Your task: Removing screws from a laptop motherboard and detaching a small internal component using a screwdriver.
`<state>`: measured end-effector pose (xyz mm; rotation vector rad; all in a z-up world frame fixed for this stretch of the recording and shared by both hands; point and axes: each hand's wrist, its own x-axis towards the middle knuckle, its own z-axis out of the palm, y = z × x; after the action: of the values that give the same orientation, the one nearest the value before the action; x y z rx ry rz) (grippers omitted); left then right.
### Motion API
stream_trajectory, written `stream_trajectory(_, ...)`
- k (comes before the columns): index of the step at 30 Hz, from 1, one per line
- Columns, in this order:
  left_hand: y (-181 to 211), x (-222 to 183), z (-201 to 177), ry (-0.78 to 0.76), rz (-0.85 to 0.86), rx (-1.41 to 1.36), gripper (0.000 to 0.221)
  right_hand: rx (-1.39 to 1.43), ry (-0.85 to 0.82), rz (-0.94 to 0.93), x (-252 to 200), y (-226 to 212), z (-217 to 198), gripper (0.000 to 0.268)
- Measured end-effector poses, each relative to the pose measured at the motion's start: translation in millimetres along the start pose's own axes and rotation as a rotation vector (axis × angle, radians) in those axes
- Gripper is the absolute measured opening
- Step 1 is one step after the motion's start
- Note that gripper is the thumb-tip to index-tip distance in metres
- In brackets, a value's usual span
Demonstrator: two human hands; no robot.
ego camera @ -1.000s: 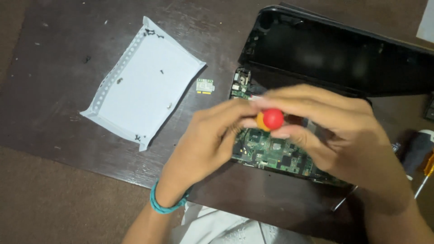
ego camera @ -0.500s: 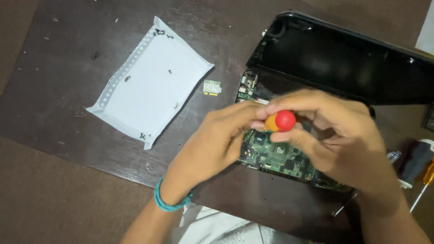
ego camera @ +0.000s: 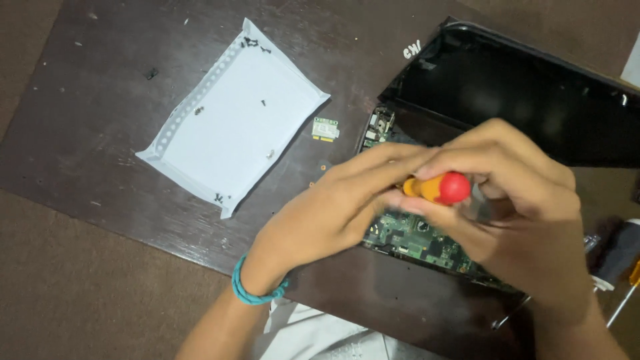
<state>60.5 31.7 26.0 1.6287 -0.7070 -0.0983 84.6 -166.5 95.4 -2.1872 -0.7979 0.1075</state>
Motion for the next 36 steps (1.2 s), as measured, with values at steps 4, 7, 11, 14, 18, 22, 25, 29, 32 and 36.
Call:
stream_trajectory(4, 4.1, -0.9, 10.3, 0.102, -0.034, -0.099, 0.02, -0.027, 0.027, -0.021, -3.2, 4.2, 3.0, 0.053)
stream_trajectory(7, -2.4, -1.7, 9.0, 0.133, 0.009, -0.029, 0.017, -0.069, -0.058, 0.04, -3.2, 7.2, -8.9, 0.062)
stream_trajectory(11, -2.4, -8.1, 11.3, 0.089, -0.028, 0.042, 0.052, -0.127, -0.021, 0.028, -1.5, 6.4, -8.0, 0.033)
stream_trajectory(14, -1.7, -14.8, 2.1, 0.172, -0.014, 0.19, 0.088, -0.069, 0.05, 0.056, -0.4, -6.4, -0.2, 0.035)
stream_trajectory(18, 14.1, -21.8, -40.4, 0.397, -0.266, 0.364, 0.082, -0.082, 0.038, -0.052, -3.0, -8.1, 4.1, 0.04)
stream_trajectory(22, -12.0, -30.7, -56.1, 0.511, -0.329, 0.941, 0.023, -0.077, 0.05, -0.029, -5.6, -10.5, 8.3, 0.035)
stream_trajectory(25, -27.9, -31.3, -58.0, 0.521, -0.355, 1.001, 0.021, -0.07, 0.048, -0.013, -5.8, -12.1, 5.5, 0.032)
stream_trajectory(29, -29.4, -29.5, -55.9, 0.532, -0.41, 0.996, 0.007, -0.067, 0.057, 0.001, -7.9, -12.6, -5.0, 0.033)
stream_trajectory(32, -34.6, -32.1, -57.8, 0.534, -0.431, 0.993, 0.012, -0.092, 0.09, -0.005, -10.4, -14.4, -15.1, 0.035)
stream_trajectory(36, -22.9, -32.4, -58.3, 0.543, -0.367, 0.947, 0.015, -0.004, 0.186, 0.165, -11.8, -21.7, -23.8, 0.031)
